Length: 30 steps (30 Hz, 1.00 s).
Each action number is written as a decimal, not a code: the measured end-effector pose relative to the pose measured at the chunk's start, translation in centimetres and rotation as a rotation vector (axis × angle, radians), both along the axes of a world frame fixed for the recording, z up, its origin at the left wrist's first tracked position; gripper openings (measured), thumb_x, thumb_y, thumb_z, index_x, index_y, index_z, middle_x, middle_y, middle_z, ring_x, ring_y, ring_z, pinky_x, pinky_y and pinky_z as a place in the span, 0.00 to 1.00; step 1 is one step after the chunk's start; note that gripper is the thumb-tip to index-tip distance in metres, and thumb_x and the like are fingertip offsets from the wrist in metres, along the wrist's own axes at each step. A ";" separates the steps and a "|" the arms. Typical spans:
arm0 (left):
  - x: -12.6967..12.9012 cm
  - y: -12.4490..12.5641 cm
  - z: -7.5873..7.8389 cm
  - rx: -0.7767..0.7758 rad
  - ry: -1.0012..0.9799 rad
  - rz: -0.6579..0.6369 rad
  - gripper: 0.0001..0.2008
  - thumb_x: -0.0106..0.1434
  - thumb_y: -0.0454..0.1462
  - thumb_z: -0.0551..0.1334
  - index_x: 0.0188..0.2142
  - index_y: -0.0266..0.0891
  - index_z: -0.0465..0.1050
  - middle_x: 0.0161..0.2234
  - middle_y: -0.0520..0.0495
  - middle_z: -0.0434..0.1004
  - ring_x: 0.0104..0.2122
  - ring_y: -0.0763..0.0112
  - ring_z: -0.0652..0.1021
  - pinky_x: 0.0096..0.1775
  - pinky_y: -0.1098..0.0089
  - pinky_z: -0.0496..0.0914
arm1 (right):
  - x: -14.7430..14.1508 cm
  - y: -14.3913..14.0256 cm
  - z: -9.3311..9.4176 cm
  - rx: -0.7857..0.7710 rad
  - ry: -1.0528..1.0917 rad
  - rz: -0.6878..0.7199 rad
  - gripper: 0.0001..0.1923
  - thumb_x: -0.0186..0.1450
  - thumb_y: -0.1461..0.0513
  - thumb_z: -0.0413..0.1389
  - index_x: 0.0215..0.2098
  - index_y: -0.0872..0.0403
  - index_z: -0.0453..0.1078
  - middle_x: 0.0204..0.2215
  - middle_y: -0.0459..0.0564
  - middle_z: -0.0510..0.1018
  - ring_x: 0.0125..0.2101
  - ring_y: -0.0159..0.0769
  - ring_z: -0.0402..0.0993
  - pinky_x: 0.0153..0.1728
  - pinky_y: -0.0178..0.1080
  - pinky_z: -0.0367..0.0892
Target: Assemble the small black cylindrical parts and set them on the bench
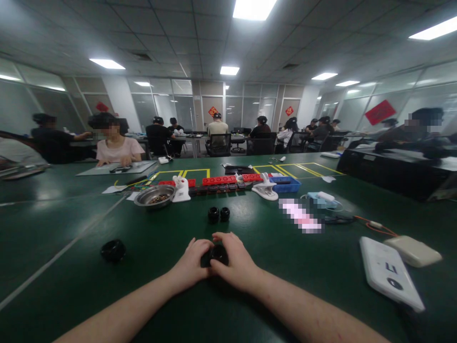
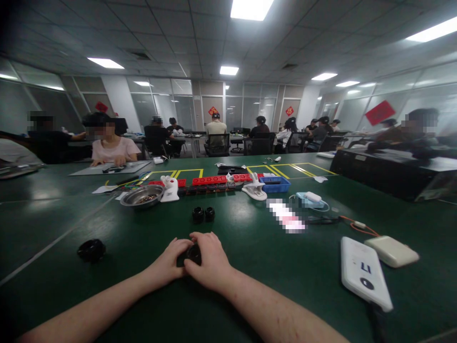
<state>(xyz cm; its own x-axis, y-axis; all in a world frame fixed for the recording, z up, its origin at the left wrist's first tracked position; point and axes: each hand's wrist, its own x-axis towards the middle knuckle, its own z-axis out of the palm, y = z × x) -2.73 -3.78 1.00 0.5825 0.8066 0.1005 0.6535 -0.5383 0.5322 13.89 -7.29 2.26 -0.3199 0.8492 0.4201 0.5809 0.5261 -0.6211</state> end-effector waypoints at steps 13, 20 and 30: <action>0.0 -0.1 0.0 0.024 0.006 -0.003 0.19 0.50 0.44 0.62 0.41 0.42 0.66 0.44 0.45 0.69 0.47 0.56 0.67 0.54 0.48 0.46 | -0.2 0.1 0.0 0.024 -0.026 -0.040 0.25 0.50 0.67 0.54 0.47 0.53 0.58 0.38 0.49 0.70 0.42 0.39 0.64 0.51 0.49 0.51; 0.0 0.0 -0.2 0.029 0.010 0.004 0.18 0.49 0.43 0.63 0.39 0.41 0.66 0.43 0.44 0.69 0.46 0.56 0.68 0.54 0.48 0.46 | 0.0 -0.2 0.3 0.066 0.026 -0.051 0.30 0.50 0.63 0.57 0.51 0.54 0.54 0.45 0.52 0.66 0.48 0.42 0.60 0.53 0.51 0.45; -0.1 0.0 -0.2 0.032 -0.008 -0.009 0.18 0.50 0.45 0.62 0.39 0.42 0.66 0.44 0.45 0.69 0.47 0.57 0.67 0.54 0.49 0.46 | -0.2 0.0 -0.1 0.045 0.022 -0.014 0.31 0.49 0.69 0.50 0.52 0.52 0.52 0.40 0.48 0.69 0.47 0.40 0.61 0.54 0.52 0.44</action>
